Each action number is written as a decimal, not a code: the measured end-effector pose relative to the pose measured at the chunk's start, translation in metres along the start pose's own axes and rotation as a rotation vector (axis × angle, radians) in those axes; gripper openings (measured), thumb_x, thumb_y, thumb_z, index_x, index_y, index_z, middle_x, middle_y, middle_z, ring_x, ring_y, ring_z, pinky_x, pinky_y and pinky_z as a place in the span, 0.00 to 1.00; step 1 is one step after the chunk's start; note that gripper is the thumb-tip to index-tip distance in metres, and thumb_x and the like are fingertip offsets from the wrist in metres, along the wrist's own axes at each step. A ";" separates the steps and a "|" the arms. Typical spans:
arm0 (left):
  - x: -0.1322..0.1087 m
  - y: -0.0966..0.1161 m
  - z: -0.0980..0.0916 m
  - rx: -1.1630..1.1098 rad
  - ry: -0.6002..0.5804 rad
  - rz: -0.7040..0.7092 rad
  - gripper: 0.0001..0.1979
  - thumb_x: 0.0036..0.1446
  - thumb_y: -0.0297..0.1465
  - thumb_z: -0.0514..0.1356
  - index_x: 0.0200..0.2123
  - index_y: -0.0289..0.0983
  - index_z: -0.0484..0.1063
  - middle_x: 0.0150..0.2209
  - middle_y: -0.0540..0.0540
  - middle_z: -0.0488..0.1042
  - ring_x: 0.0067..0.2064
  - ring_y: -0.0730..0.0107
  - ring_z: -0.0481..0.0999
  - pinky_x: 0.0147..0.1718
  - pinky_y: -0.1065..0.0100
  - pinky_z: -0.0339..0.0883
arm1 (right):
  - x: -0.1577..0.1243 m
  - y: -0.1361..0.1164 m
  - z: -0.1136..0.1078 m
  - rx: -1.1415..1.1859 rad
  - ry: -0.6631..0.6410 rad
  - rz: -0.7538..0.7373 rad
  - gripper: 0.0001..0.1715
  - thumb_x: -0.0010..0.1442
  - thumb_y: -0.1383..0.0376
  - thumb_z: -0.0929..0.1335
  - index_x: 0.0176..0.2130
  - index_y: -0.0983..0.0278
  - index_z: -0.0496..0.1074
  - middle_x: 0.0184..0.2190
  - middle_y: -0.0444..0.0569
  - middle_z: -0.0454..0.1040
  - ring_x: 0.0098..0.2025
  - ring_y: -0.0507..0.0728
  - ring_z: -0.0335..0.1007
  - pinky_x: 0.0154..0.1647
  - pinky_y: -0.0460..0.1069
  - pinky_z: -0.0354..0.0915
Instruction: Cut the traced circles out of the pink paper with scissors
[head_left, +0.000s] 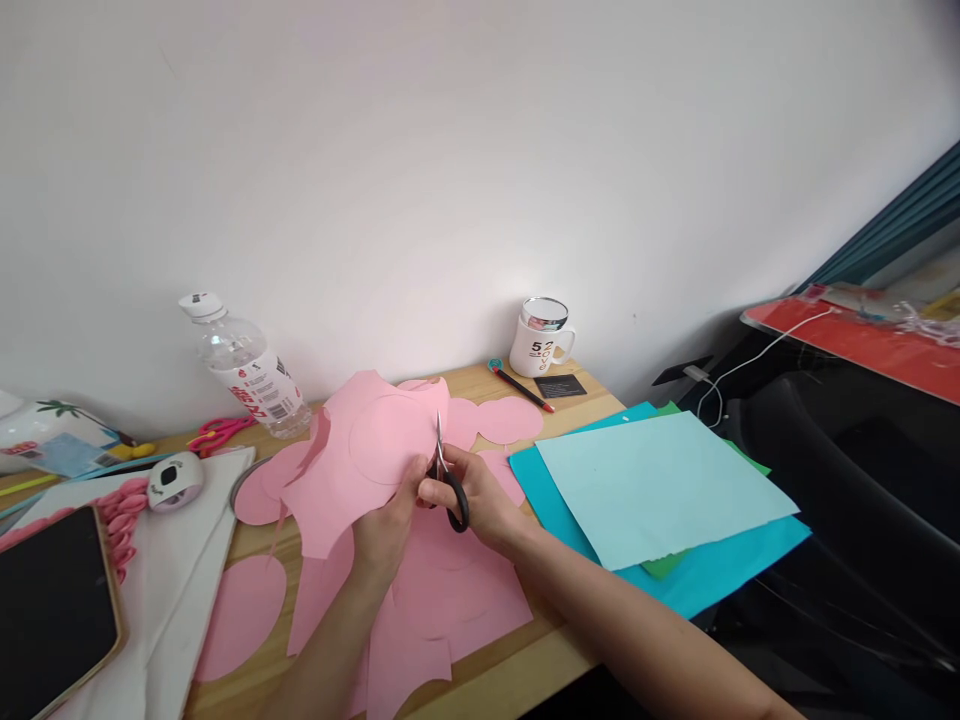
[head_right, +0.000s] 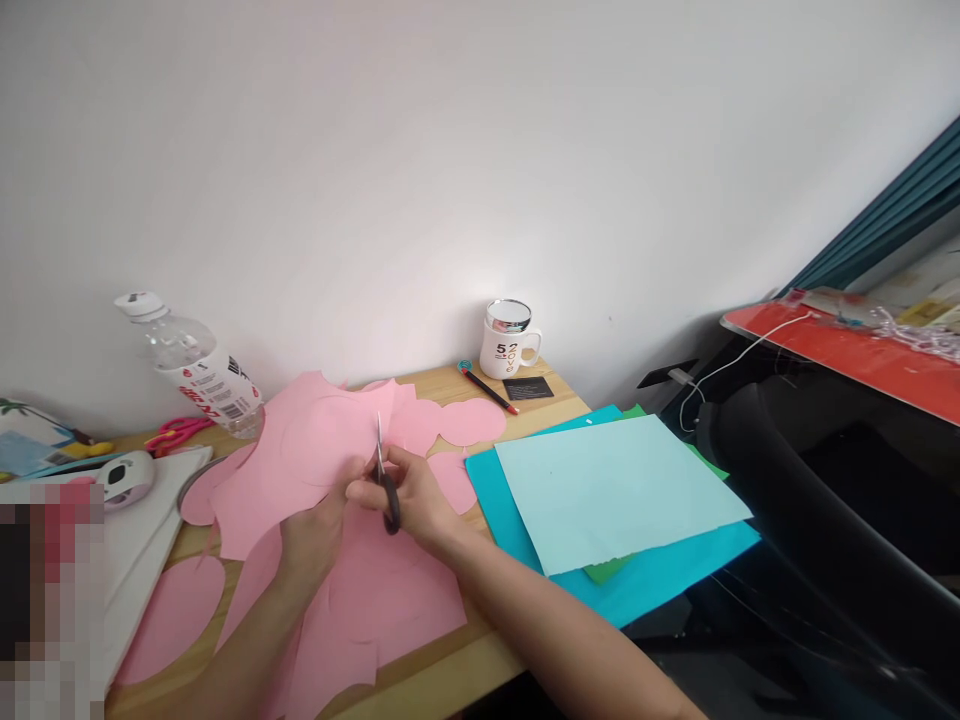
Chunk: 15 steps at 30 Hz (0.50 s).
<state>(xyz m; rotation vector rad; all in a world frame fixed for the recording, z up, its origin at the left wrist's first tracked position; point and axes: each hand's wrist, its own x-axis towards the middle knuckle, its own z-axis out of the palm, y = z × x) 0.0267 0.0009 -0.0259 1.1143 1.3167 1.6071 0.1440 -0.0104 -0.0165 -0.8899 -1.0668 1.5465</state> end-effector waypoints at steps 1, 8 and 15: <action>0.000 0.002 0.000 0.008 -0.019 0.000 0.17 0.41 0.38 0.70 0.33 0.34 0.77 0.35 0.43 0.80 0.44 0.55 0.78 0.52 0.54 0.68 | 0.000 0.000 0.000 -0.006 0.008 0.007 0.22 0.43 0.55 0.77 0.29 0.64 0.66 0.22 0.40 0.64 0.28 0.52 0.61 0.29 0.47 0.55; 0.000 0.008 -0.001 0.047 -0.087 -0.040 0.13 0.42 0.37 0.69 0.30 0.34 0.78 0.31 0.44 0.81 0.37 0.56 0.80 0.43 0.57 0.74 | -0.002 -0.001 0.001 -0.034 0.021 0.038 0.20 0.44 0.55 0.76 0.30 0.64 0.68 0.22 0.42 0.67 0.27 0.52 0.63 0.27 0.46 0.57; 0.001 0.012 -0.002 0.056 -0.109 -0.083 0.14 0.41 0.39 0.68 0.28 0.35 0.77 0.29 0.45 0.79 0.38 0.55 0.79 0.45 0.57 0.72 | -0.002 -0.003 0.001 -0.043 0.016 0.034 0.20 0.44 0.54 0.76 0.29 0.64 0.67 0.20 0.41 0.68 0.25 0.51 0.64 0.28 0.47 0.59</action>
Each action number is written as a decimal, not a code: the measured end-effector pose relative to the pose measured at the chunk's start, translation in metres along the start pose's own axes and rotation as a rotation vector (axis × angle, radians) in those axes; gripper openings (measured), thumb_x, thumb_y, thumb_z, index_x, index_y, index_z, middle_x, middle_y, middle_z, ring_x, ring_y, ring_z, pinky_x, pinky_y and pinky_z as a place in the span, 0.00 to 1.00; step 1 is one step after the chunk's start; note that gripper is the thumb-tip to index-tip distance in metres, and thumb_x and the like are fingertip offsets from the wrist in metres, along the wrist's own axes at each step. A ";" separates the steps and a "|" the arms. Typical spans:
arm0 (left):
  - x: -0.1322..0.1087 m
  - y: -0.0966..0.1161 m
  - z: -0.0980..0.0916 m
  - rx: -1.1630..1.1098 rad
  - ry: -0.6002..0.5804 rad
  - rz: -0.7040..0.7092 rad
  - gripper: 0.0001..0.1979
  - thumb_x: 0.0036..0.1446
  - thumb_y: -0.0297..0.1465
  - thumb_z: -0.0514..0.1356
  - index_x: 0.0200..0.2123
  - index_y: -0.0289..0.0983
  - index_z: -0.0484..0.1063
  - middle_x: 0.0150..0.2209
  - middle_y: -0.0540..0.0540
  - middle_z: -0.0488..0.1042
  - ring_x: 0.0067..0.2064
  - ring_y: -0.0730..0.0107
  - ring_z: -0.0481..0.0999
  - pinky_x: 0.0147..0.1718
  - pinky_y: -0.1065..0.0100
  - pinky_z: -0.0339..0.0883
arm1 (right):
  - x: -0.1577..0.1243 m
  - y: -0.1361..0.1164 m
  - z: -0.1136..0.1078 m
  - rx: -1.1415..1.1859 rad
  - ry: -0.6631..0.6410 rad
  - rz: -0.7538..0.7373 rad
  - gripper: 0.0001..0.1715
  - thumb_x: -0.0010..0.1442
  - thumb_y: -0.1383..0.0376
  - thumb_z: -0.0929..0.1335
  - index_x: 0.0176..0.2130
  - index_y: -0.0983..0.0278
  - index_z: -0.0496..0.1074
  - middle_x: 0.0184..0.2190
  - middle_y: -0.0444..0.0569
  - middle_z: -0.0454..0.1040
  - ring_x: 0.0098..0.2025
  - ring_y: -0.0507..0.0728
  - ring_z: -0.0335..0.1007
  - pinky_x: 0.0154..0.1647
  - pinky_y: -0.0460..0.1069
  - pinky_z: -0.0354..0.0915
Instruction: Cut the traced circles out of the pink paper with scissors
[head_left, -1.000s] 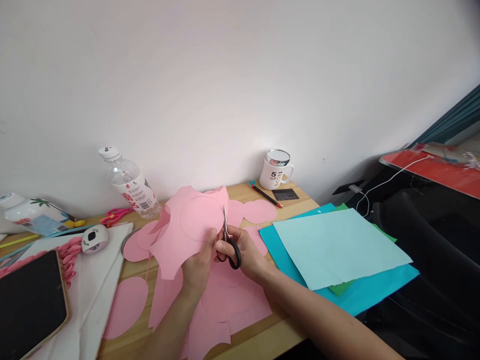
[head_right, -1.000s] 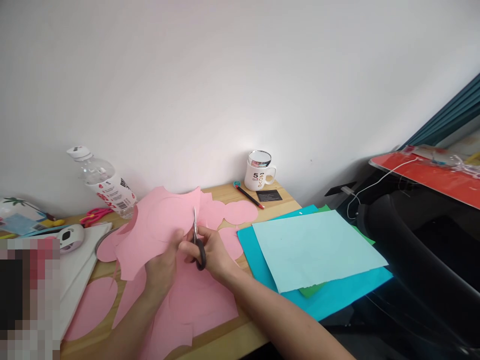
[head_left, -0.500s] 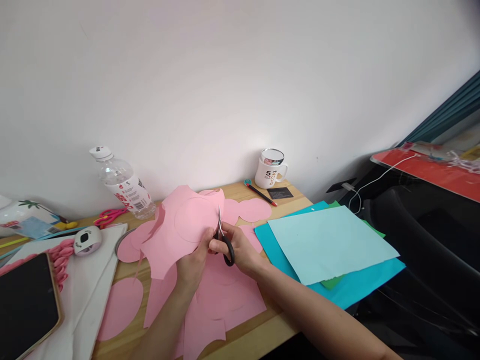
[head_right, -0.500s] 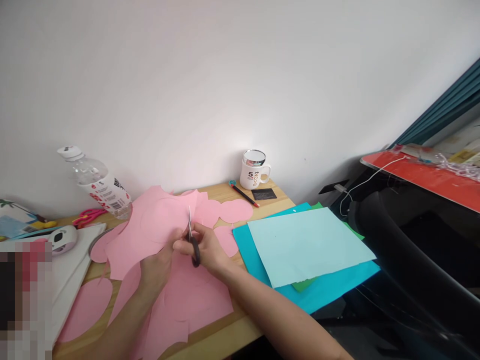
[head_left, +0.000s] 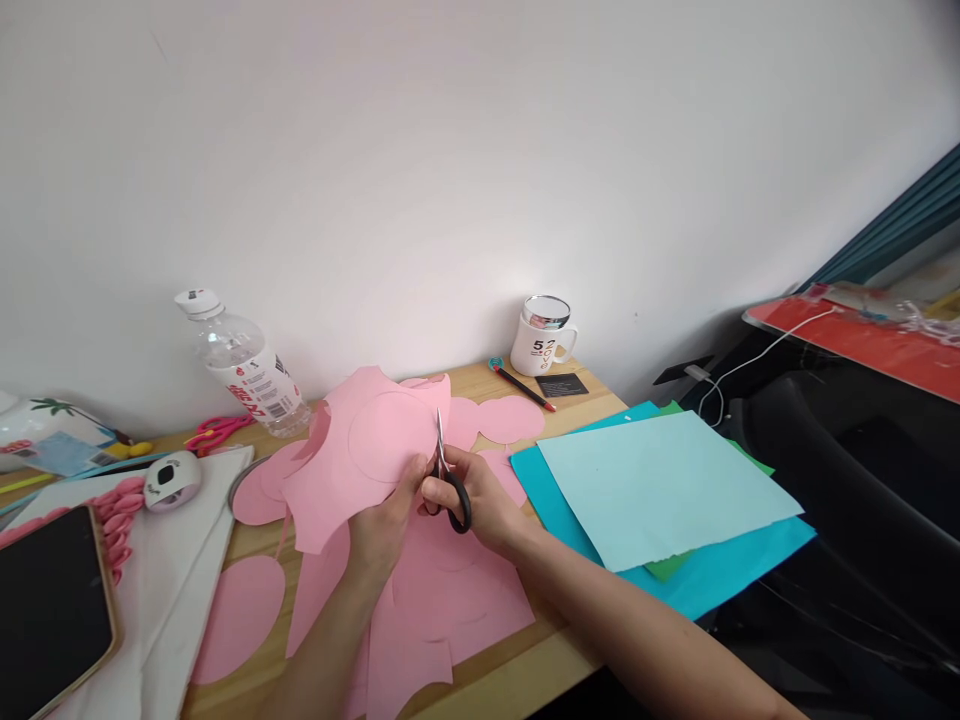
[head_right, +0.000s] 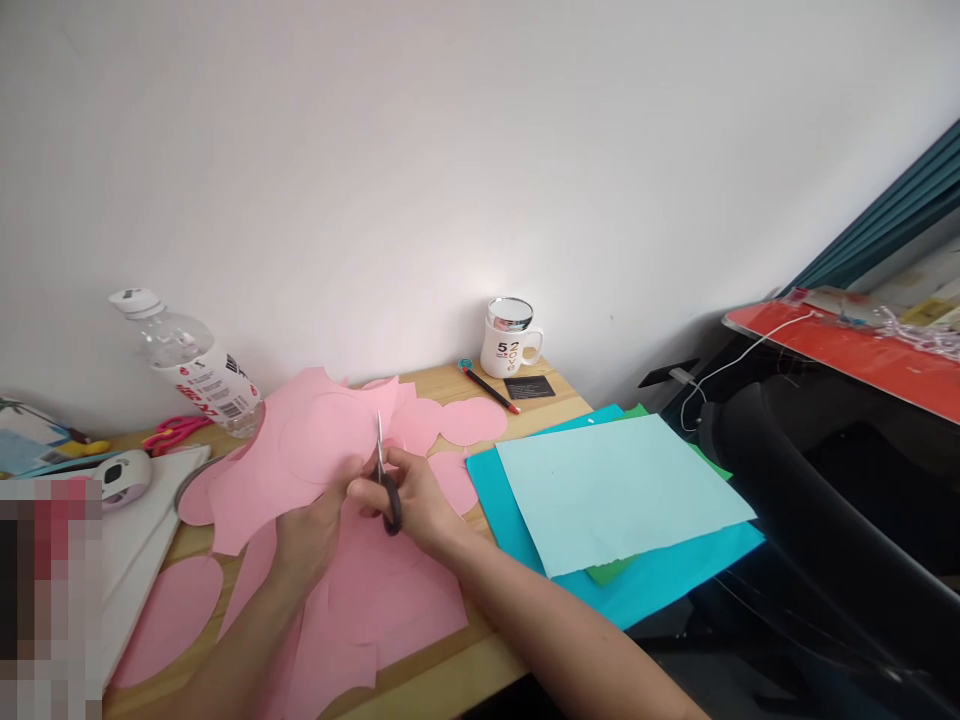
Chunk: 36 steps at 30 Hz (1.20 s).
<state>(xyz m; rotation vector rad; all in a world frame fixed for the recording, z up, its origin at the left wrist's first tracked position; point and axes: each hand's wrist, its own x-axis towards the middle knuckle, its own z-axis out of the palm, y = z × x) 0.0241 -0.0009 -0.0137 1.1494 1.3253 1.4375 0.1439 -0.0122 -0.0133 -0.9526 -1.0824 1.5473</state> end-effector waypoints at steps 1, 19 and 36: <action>0.000 0.003 0.000 0.000 0.019 -0.001 0.14 0.40 0.39 0.69 0.29 0.35 0.76 0.31 0.45 0.79 0.40 0.55 0.79 0.46 0.57 0.72 | 0.000 0.000 0.000 0.003 -0.003 -0.005 0.21 0.44 0.54 0.76 0.29 0.63 0.67 0.19 0.40 0.67 0.25 0.51 0.63 0.28 0.47 0.59; -0.002 0.017 0.001 -0.014 0.011 -0.046 0.15 0.38 0.38 0.69 0.28 0.35 0.76 0.35 0.42 0.81 0.39 0.55 0.80 0.42 0.59 0.74 | 0.000 0.006 0.001 0.013 -0.031 -0.024 0.24 0.41 0.54 0.78 0.31 0.63 0.67 0.23 0.39 0.63 0.25 0.49 0.55 0.25 0.45 0.52; -0.002 0.021 -0.006 0.025 -0.034 -0.146 0.13 0.40 0.41 0.68 0.23 0.37 0.75 0.25 0.46 0.78 0.28 0.60 0.77 0.26 0.62 0.73 | -0.001 0.002 0.002 -0.005 -0.032 -0.003 0.24 0.43 0.53 0.77 0.28 0.63 0.65 0.19 0.40 0.64 0.24 0.50 0.60 0.25 0.46 0.55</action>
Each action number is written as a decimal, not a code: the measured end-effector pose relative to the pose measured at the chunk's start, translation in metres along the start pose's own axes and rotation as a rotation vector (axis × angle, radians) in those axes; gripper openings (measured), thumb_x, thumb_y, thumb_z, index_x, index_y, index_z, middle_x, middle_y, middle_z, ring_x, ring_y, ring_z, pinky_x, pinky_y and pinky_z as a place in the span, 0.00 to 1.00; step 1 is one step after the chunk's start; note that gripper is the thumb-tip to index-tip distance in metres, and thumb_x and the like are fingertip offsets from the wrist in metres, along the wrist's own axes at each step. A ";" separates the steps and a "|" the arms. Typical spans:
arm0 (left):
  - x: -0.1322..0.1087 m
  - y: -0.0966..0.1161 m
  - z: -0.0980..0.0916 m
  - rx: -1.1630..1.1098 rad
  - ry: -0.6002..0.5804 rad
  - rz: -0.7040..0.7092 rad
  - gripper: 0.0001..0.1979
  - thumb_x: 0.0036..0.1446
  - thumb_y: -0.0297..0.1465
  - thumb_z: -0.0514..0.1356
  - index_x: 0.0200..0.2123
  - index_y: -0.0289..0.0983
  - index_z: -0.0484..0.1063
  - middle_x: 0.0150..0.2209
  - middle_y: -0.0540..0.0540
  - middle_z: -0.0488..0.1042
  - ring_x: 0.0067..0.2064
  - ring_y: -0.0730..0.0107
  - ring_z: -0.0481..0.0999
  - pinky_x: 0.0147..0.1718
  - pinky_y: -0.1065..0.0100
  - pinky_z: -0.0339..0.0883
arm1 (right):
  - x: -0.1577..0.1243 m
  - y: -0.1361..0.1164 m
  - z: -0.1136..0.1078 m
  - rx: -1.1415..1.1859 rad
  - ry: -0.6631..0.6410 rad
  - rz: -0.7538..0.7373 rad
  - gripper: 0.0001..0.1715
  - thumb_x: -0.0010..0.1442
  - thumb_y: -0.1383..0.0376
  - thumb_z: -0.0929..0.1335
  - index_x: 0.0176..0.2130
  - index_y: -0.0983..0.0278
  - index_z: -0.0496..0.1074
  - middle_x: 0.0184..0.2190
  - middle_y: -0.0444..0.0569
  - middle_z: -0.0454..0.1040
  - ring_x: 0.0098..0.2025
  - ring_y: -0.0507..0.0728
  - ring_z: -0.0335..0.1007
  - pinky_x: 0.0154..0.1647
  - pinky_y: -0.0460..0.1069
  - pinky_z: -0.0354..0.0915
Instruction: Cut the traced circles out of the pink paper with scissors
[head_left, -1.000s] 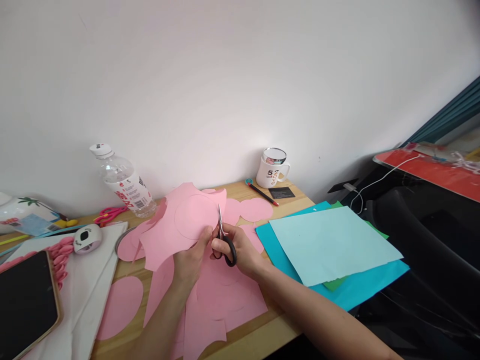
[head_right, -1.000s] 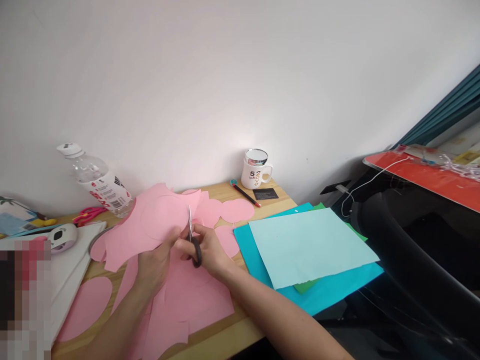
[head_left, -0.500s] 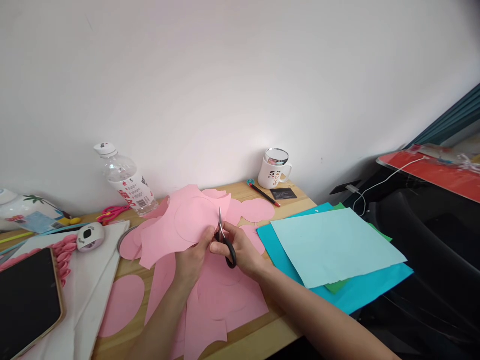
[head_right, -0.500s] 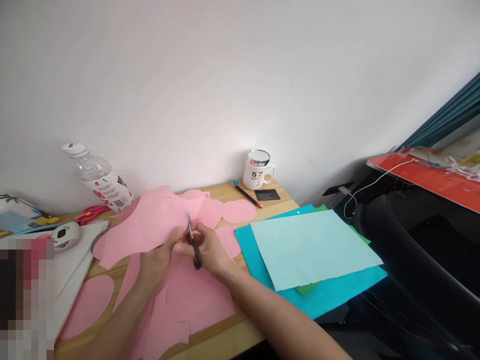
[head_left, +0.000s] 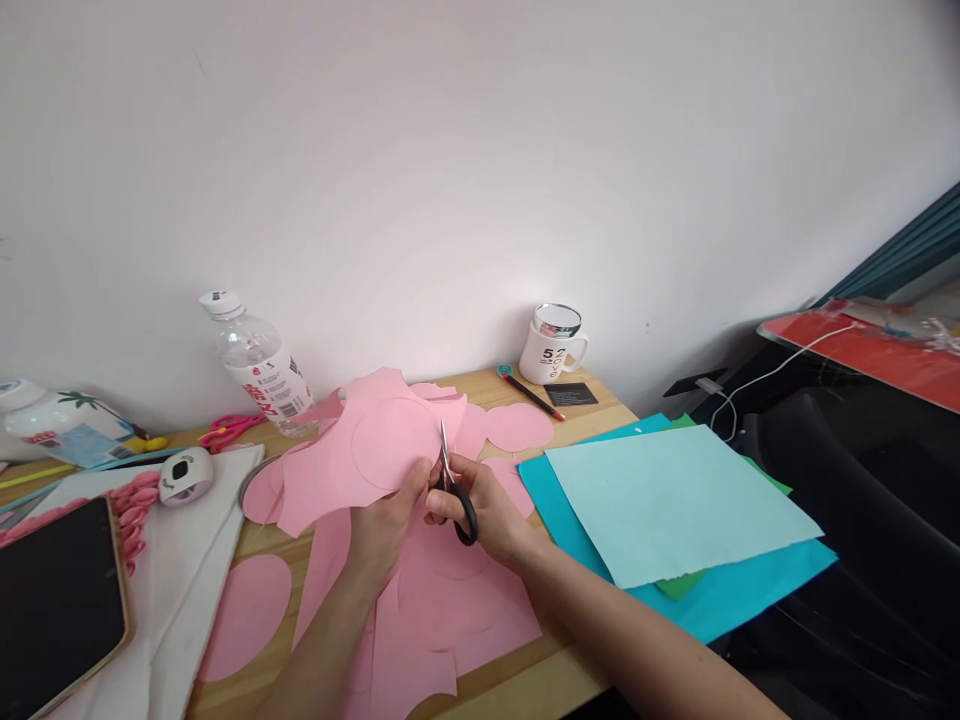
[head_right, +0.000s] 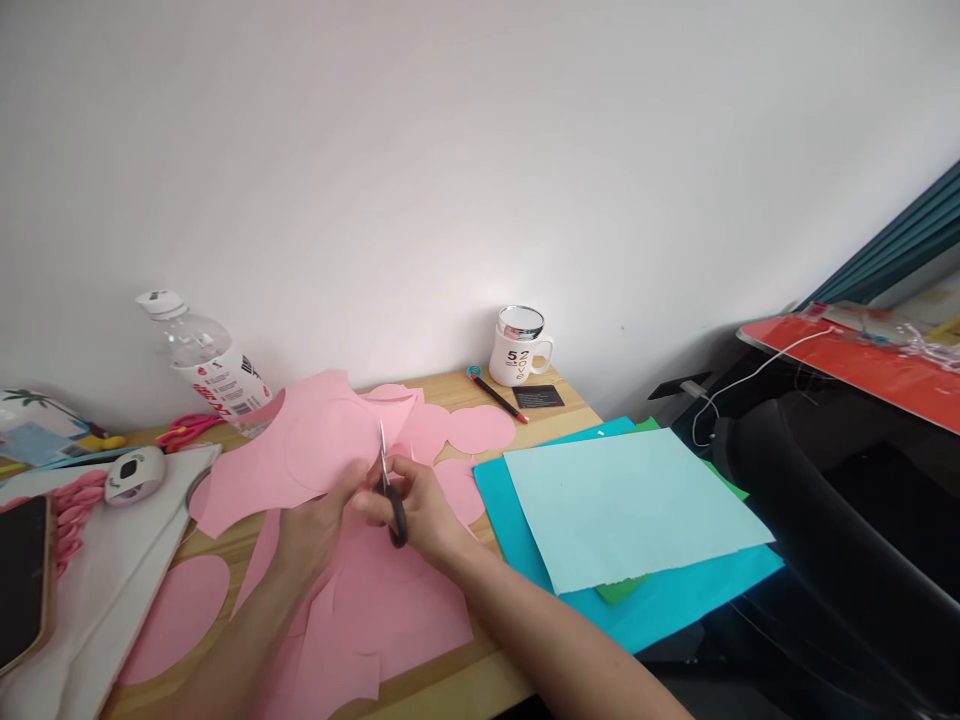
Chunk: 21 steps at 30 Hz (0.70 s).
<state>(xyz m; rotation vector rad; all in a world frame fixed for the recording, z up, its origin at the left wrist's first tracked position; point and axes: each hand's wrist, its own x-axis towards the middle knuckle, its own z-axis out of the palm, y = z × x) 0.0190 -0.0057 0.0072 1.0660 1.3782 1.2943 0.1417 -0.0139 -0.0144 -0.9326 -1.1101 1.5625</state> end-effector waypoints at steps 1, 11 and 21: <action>0.000 0.000 0.000 0.005 0.009 0.009 0.13 0.40 0.40 0.68 0.23 0.36 0.75 0.26 0.45 0.78 0.29 0.59 0.77 0.29 0.62 0.74 | 0.000 0.000 0.000 0.003 0.003 0.007 0.24 0.42 0.53 0.77 0.28 0.63 0.66 0.19 0.39 0.64 0.24 0.50 0.60 0.25 0.46 0.56; 0.005 -0.007 0.000 -0.024 0.060 0.054 0.15 0.39 0.39 0.68 0.29 0.35 0.76 0.31 0.44 0.80 0.35 0.58 0.79 0.34 0.62 0.74 | 0.000 0.007 0.000 0.006 0.006 0.032 0.24 0.42 0.52 0.77 0.27 0.63 0.65 0.17 0.39 0.65 0.23 0.51 0.62 0.24 0.46 0.57; 0.006 -0.009 0.001 0.017 0.100 0.041 0.17 0.38 0.37 0.70 0.33 0.36 0.76 0.40 0.41 0.79 0.46 0.55 0.77 0.49 0.58 0.69 | 0.000 0.003 0.000 0.009 -0.035 -0.022 0.26 0.40 0.52 0.78 0.31 0.63 0.65 0.23 0.38 0.59 0.25 0.48 0.48 0.23 0.45 0.46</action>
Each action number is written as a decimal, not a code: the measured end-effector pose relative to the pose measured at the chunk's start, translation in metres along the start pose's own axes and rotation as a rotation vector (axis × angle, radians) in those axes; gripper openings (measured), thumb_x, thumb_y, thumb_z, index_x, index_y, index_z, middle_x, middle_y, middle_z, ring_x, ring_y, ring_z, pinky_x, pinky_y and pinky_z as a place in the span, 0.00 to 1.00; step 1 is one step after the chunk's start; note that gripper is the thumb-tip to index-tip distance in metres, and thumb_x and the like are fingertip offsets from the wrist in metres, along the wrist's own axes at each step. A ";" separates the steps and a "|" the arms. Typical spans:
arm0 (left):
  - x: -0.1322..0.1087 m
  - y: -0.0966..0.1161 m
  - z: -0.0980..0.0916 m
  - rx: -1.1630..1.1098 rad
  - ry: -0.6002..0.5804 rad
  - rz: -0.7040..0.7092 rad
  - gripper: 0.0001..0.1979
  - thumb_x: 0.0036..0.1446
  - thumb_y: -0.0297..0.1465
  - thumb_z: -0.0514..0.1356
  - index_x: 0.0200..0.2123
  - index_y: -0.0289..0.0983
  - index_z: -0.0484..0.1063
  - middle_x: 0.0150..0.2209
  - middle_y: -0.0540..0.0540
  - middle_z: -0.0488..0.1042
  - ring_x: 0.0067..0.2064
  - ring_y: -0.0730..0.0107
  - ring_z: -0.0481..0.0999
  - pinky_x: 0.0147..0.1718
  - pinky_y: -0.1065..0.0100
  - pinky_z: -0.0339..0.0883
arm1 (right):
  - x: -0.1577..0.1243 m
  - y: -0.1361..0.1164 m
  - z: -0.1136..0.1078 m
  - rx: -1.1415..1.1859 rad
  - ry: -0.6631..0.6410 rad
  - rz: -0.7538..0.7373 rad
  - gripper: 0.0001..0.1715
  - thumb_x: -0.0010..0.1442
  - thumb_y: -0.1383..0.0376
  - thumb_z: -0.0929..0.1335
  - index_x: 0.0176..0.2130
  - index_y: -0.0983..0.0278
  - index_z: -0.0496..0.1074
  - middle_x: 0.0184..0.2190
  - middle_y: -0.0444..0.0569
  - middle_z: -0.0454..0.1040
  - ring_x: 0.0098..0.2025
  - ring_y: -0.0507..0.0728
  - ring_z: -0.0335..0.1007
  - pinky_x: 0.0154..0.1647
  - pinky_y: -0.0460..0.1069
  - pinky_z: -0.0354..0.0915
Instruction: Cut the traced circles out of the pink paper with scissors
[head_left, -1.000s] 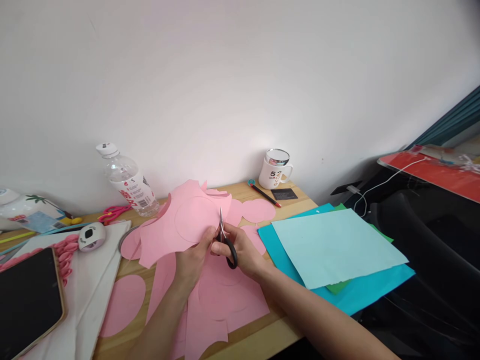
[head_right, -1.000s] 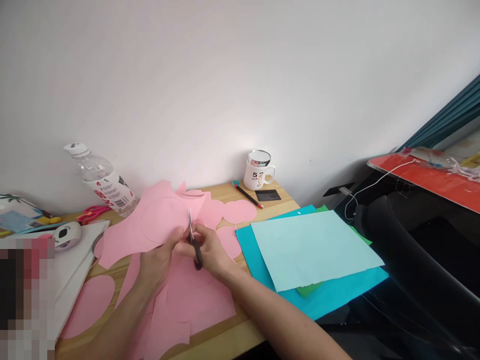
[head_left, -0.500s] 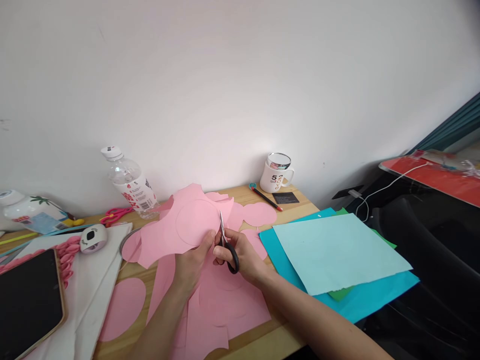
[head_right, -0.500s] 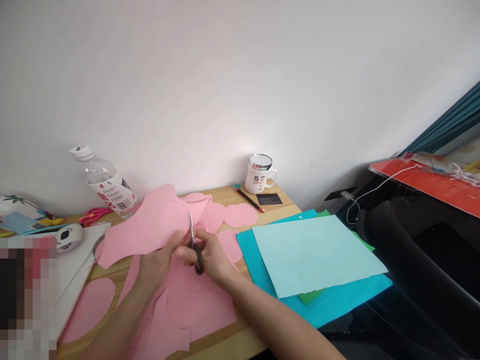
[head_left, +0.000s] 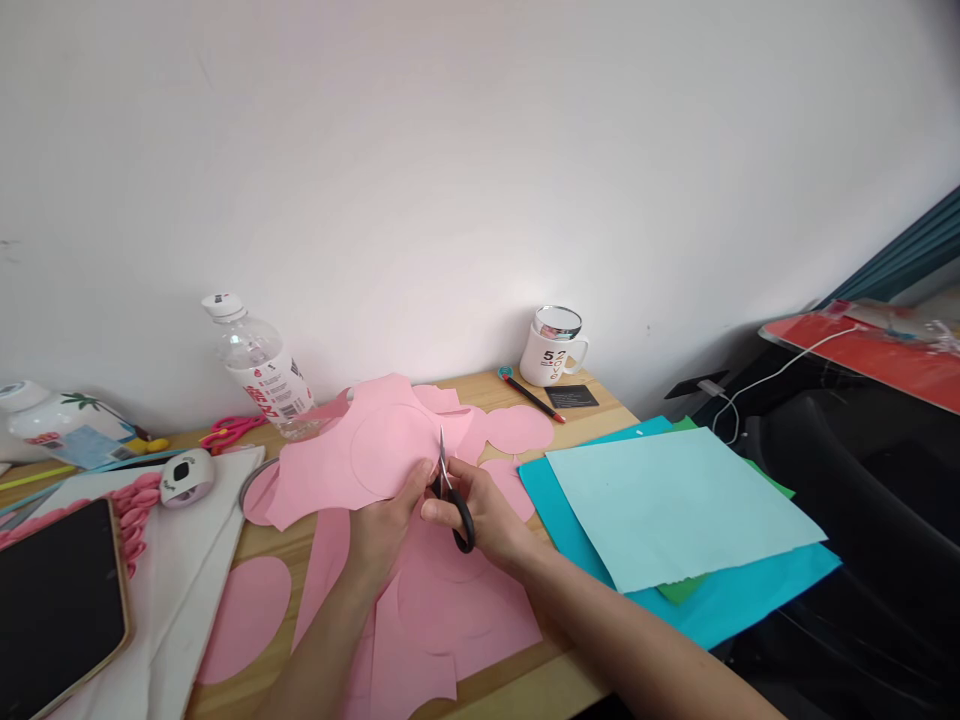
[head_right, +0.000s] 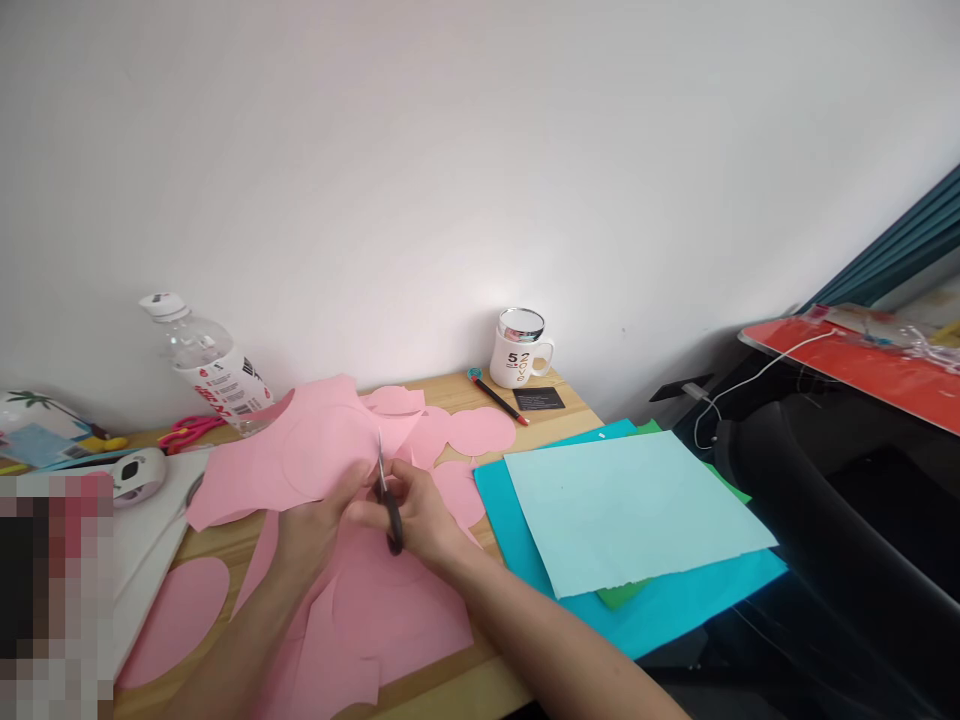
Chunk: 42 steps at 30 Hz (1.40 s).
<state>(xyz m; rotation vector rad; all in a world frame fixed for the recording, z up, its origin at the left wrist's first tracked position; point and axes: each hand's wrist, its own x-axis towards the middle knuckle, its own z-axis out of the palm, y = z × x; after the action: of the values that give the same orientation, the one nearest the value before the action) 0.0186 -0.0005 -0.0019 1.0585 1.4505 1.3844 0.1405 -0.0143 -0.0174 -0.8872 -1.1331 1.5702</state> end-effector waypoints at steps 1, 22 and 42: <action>0.000 0.000 0.000 0.000 -0.006 0.008 0.18 0.38 0.37 0.70 0.35 0.36 0.76 0.41 0.41 0.79 0.47 0.54 0.77 0.49 0.58 0.70 | 0.000 0.000 -0.001 0.005 -0.009 -0.007 0.26 0.41 0.53 0.78 0.31 0.63 0.66 0.23 0.39 0.59 0.25 0.48 0.48 0.24 0.45 0.46; -0.009 0.017 -0.001 -0.055 -0.117 -0.047 0.10 0.41 0.36 0.68 0.22 0.36 0.73 0.22 0.48 0.76 0.26 0.63 0.76 0.25 0.66 0.71 | 0.001 0.006 -0.001 -0.009 0.023 0.019 0.22 0.43 0.55 0.77 0.29 0.64 0.66 0.19 0.39 0.65 0.23 0.49 0.59 0.26 0.46 0.57; 0.004 -0.003 -0.003 0.007 -0.030 0.137 0.17 0.41 0.36 0.68 0.36 0.35 0.75 0.37 0.43 0.79 0.44 0.56 0.77 0.49 0.58 0.69 | 0.002 0.011 -0.001 -0.034 0.084 0.045 0.29 0.40 0.55 0.78 0.36 0.62 0.65 0.23 0.39 0.66 0.25 0.50 0.59 0.23 0.44 0.54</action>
<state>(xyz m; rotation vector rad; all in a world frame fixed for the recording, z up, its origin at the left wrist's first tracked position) 0.0150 0.0023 -0.0044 1.1968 1.3839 1.4535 0.1373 -0.0134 -0.0284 -0.9984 -1.0894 1.5394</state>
